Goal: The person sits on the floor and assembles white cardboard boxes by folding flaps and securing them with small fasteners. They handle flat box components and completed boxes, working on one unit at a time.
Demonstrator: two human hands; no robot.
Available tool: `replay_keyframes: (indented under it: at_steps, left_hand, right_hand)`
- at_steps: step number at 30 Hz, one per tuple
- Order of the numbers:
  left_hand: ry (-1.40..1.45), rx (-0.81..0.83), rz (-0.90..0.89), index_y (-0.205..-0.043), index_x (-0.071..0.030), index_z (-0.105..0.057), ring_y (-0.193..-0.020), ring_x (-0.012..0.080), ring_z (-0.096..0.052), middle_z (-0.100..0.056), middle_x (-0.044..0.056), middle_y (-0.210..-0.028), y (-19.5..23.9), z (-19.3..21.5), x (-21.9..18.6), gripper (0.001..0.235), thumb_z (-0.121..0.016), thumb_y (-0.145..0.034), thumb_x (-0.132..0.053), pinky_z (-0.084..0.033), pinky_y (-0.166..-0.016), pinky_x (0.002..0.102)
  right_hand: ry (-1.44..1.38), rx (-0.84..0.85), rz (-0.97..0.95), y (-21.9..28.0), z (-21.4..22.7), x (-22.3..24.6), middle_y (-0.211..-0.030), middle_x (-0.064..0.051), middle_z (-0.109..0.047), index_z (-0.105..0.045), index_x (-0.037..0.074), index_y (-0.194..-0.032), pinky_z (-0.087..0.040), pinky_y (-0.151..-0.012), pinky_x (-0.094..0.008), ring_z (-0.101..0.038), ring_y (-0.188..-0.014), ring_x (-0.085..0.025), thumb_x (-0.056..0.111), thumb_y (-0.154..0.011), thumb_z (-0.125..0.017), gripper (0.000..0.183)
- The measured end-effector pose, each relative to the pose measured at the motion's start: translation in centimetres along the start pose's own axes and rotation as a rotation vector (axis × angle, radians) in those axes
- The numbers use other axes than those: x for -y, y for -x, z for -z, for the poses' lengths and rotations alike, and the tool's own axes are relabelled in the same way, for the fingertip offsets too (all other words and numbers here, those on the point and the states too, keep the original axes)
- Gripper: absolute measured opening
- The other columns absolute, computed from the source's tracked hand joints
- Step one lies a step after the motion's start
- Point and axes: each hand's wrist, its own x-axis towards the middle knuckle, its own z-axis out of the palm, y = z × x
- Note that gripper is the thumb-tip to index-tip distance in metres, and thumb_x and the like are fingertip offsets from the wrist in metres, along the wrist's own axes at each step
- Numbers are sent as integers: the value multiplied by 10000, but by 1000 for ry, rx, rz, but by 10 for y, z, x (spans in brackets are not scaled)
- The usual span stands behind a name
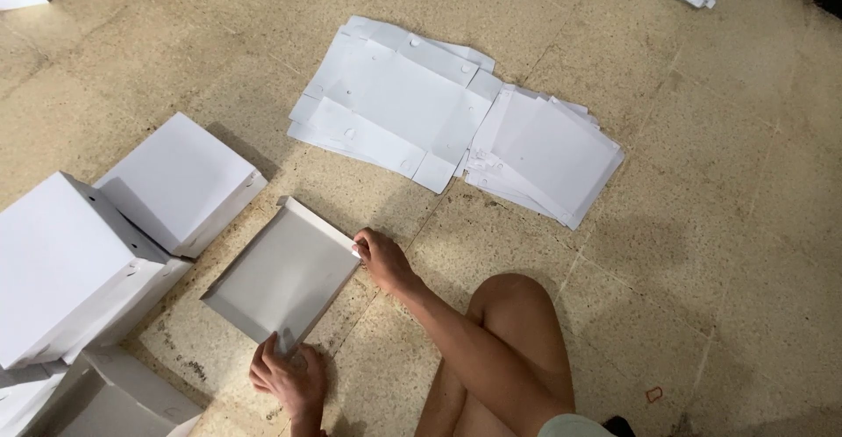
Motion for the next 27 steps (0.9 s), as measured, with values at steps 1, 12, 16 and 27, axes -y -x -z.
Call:
replay_keyframes:
  at_steps: [1, 12, 16, 27]
  left_hand:
    - [8, -14, -2, -1322, -18, -547, -1166, 425, -395, -485, 192, -1280, -2, -6, 8, 570, -660, -778, -145, -284, -1023, 605]
    - [246, 92, -201, -1131, 10, -701, -1054, 294, -570, -677, 126, -1125, 8, 21, 63, 174, -624, -975, 13, -479, -930, 387]
    - [242, 121, -150, -1117, 8, -746, -1020, 270, -612, -715, 124, -1063, 0, 26, 67, 186, -673, -947, 18, -546, -887, 363]
    - [209, 351, 95, -1059, -101, -772, -990, 195, -676, -752, 35, -1061, -26, 47, 50, 167, -628, -976, -117, -572, -778, 355]
  right_hand:
    - [5, -7, 14, -2, 4, 3, -985, -139, -674, -578, 80, -1072, -513, -567, -372, -647, -799, -258, 174, -1029, -571, 103]
    - [-18, 137, 176, -2, -9, -10, -937, -131, -624, -587, 33, -838, -550, -719, -325, -598, -786, -198, 191, -1002, -621, 230]
    - [-16, 206, 141, 1, -1, 0, -1041, -157, -641, -673, 11, -957, -548, -878, -348, -627, -963, -244, 225, -964, -662, 214]
    - [-55, 305, 178, -6, -10, -16, -1075, -141, -608, -708, -6, -982, -601, -846, -330, -673, -936, -239, -5, -912, -681, 76]
